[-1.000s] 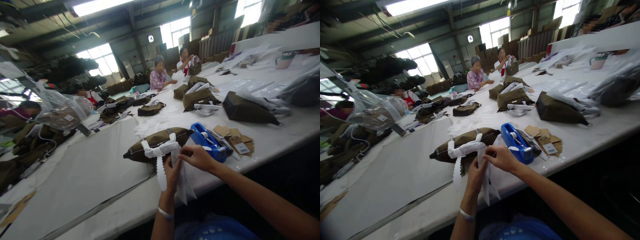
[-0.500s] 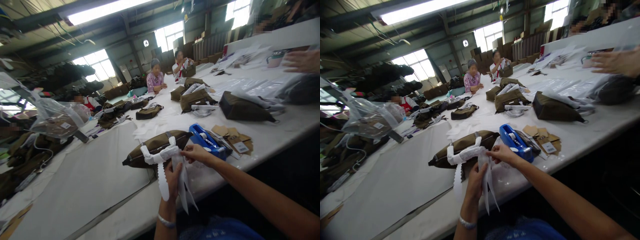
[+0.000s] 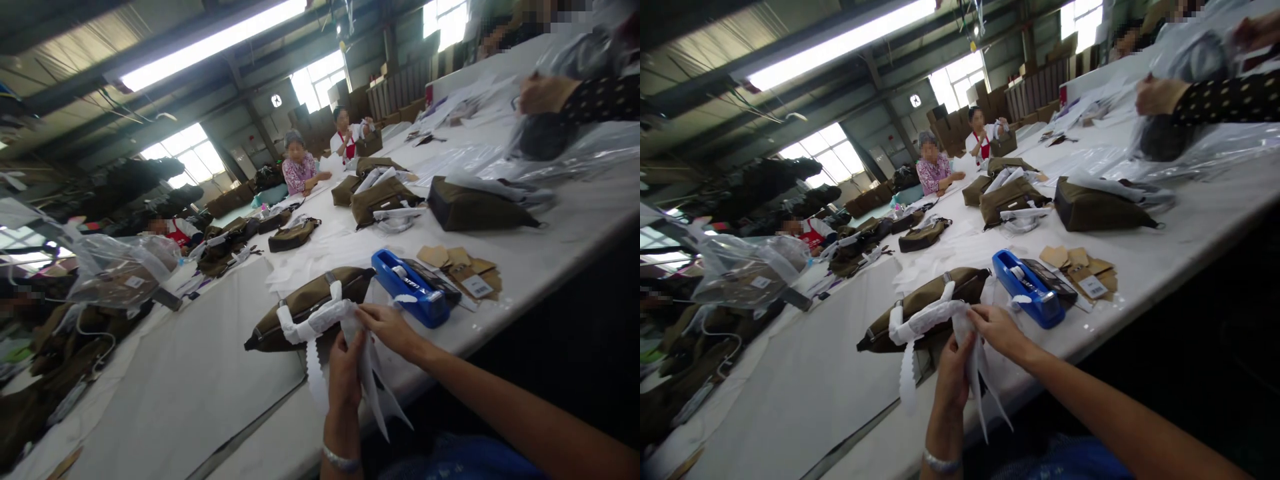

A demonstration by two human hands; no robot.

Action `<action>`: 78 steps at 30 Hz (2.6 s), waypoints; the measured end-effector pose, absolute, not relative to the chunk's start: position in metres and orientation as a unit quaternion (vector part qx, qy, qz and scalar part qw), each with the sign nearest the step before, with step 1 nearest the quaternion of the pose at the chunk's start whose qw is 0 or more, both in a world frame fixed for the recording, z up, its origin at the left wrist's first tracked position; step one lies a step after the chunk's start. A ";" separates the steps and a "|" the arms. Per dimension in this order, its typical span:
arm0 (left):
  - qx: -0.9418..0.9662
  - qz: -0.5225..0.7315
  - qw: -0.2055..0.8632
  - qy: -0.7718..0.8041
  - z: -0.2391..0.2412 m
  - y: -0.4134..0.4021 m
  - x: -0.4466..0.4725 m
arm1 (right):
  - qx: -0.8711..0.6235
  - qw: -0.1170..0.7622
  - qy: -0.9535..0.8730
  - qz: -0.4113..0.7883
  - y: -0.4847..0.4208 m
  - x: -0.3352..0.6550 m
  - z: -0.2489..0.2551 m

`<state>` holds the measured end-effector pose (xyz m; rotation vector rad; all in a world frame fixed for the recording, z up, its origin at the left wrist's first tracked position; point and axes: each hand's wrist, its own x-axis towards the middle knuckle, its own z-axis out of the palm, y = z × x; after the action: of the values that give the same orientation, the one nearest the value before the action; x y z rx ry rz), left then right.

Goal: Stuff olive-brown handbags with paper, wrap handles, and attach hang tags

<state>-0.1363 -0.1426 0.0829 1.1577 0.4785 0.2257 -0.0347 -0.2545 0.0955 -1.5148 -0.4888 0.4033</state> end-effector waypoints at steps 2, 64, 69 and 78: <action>0.535 0.113 0.807 0.224 0.084 -0.144 -0.135 | -0.659 0.684 -0.228 0.213 -0.249 -0.037 0.095; 0.567 0.146 0.755 0.296 0.058 -0.172 -0.187 | -0.730 0.683 -0.034 0.007 -0.385 0.021 0.103; 0.564 0.139 0.757 0.299 0.057 -0.172 -0.186 | -0.703 0.705 0.013 0.093 -0.401 -0.005 0.089; 0.563 0.142 0.758 0.298 0.056 -0.173 -0.185 | -0.772 0.634 0.029 0.033 -0.404 -0.006 0.039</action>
<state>-0.1849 -0.1730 0.0559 1.2275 0.6490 0.3084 -0.0064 -0.4036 0.0393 -1.7654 0.0669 0.0757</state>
